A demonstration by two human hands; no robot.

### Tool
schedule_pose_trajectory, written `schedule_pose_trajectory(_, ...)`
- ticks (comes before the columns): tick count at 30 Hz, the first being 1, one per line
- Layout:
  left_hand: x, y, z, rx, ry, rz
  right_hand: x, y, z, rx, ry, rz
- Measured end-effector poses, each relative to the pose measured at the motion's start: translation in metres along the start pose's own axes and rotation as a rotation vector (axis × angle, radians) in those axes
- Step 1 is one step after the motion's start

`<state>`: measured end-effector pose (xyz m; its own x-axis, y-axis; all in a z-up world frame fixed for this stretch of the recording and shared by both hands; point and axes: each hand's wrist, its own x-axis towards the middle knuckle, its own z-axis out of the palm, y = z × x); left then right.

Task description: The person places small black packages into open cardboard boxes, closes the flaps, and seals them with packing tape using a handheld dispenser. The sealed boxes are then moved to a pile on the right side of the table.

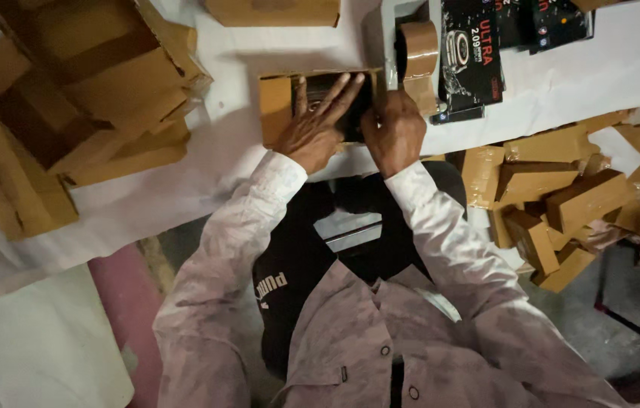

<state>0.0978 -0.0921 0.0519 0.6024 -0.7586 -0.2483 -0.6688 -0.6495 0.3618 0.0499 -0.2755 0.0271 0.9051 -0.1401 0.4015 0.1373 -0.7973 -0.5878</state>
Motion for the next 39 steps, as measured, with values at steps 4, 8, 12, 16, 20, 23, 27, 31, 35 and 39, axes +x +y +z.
schedule_pose_trajectory(4,0.005,-0.004,0.003,-0.089,0.052,-0.033,-0.006,0.000,-0.002,-0.004,-0.137,-0.046)
schedule_pose_trajectory(8,0.023,-0.008,0.017,-0.197,0.244,-0.083,0.012,0.009,-0.002,0.049,-0.275,-0.182)
schedule_pose_trajectory(12,0.009,-0.005,0.036,0.008,0.546,-0.163,0.020,0.014,0.002,-0.100,-0.377,-0.458)
schedule_pose_trajectory(16,-0.016,0.002,0.048,-0.164,0.370,-0.581,0.023,0.031,0.007,-0.132,-0.490,-0.372)
schedule_pose_trajectory(20,-0.029,-0.003,0.038,-0.069,0.825,-0.591,0.025,0.032,0.028,-0.131,-0.346,-0.065)
schedule_pose_trajectory(23,-0.023,-0.012,0.022,-0.010,0.736,-0.555,0.025,0.026,0.037,-0.187,-0.170,-0.181)
schedule_pose_trajectory(27,-0.010,-0.025,0.009,0.006,0.535,-0.489,0.020,0.024,0.045,-0.304,-0.078,-0.243)
schedule_pose_trajectory(31,-0.004,-0.022,0.027,0.063,0.313,-0.494,0.014,0.037,0.055,-0.187,-0.123,-0.234)
schedule_pose_trajectory(35,-0.001,-0.012,0.055,0.196,0.618,-0.217,0.012,0.045,0.057,-0.176,-0.187,-0.193)
schedule_pose_trajectory(39,-0.004,-0.006,0.073,0.138,0.428,-0.296,-0.008,0.029,0.027,-0.014,-0.291,-0.269)
